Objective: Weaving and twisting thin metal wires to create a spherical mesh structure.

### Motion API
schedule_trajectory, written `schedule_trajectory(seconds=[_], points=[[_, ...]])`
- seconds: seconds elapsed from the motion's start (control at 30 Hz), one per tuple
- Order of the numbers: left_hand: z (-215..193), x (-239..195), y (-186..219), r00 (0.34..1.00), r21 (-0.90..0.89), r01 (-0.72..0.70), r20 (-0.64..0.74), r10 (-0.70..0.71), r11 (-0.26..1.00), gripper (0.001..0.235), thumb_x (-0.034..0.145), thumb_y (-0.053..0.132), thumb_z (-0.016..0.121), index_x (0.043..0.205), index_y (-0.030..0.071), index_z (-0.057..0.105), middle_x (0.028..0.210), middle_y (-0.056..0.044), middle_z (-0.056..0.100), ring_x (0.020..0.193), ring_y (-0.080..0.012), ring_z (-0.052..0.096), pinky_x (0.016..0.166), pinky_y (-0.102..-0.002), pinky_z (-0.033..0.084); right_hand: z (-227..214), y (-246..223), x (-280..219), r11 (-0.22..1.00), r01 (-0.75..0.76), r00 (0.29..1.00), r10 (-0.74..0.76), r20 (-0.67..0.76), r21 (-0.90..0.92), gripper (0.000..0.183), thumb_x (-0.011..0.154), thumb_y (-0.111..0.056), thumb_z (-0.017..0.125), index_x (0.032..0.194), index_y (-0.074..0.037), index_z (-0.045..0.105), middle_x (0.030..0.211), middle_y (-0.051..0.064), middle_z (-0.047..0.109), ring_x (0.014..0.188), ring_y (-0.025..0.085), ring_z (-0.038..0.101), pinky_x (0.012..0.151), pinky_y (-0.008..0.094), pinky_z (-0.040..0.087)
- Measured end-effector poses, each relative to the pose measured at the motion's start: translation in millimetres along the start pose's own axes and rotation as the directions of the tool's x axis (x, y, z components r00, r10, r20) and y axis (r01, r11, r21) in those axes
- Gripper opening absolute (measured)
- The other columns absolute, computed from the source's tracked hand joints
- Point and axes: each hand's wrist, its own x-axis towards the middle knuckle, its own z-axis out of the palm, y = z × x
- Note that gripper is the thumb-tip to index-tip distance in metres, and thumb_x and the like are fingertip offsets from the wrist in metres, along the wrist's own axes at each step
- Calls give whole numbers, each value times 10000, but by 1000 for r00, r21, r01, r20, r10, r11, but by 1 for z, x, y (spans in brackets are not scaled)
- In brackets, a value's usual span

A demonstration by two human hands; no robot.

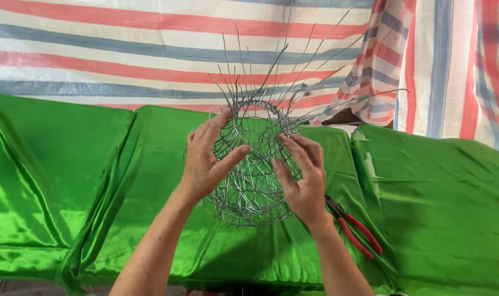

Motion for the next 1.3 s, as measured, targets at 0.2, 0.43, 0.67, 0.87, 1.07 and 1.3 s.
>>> schedule_trajectory(seconds=[0.2, 0.43, 0.67, 0.87, 1.07, 1.3], points=[[18, -2, -8, 995, 82, 0, -95, 7, 997, 779, 950, 613, 618, 1542, 132, 457, 1412, -164, 602, 1306, -336, 547, 1131, -542, 285, 4, -6, -9, 986, 21, 1000, -19, 15, -164, 372, 1036, -223, 620, 1394, -125, 636, 1322, 83, 546, 1293, 287, 543, 1052, 449, 410], [-16, -14, -11, 994, 5, 63, -91, -62, 998, 884, 885, 694, 629, 1571, 175, 422, 1515, -156, 530, 1412, -356, 472, 1169, -574, 260, 8, 6, -24, 988, -21, 998, 31, 61, -150, 473, 1081, -287, 491, 1520, -112, 493, 1429, 158, 471, 1352, 318, 446, 1091, 472, 350], [-50, -41, -35, 927, -153, 339, -118, -357, 928, 870, 935, 712, 492, 1571, 127, 397, 1564, -244, 419, 1448, -482, 372, 1153, -720, 204, -14, 16, -30, 986, -167, 985, 166, -52, -15, 635, 1065, -384, 493, 1609, -119, 301, 1621, 154, 286, 1408, 347, 418, 1148, 522, 384], [-30, -52, -67, 870, -357, 453, -25, -493, 817, 905, 971, 722, 363, 1593, 65, 332, 1601, -296, 334, 1484, -506, 297, 1197, -679, 206, -6, 52, -65, 593, -729, 670, 720, 180, 343, 739, 1032, -648, 203, 1665, -268, 156, 1603, 237, 300, 1411, 488, 409, 1096, 670, 391], [-22, -47, -55, 862, -374, 470, -1, -507, 800, 952, 958, 735, 412, 1601, 45, 284, 1603, -337, 286, 1483, -547, 269, 1201, -704, 201, -8, 37, -54, 526, -761, 641, 702, 311, 380, 915, 946, -790, 180, 1671, -233, 131, 1607, 319, 292, 1363, 468, 449, 1029, 617, 446], [-40, -22, -28, 873, -487, 382, -90, -480, 785, 1017, 948, 747, 464, 1555, -55, 313, 1556, -379, 331, 1458, -540, 320, 1203, -654, 238, -22, -3, -11, 717, -625, 777, 533, 335, 309, 918, 967, -761, 271, 1673, -206, 80, 1548, 426, 276, 1285, 502, 472, 974, 666, 450]])
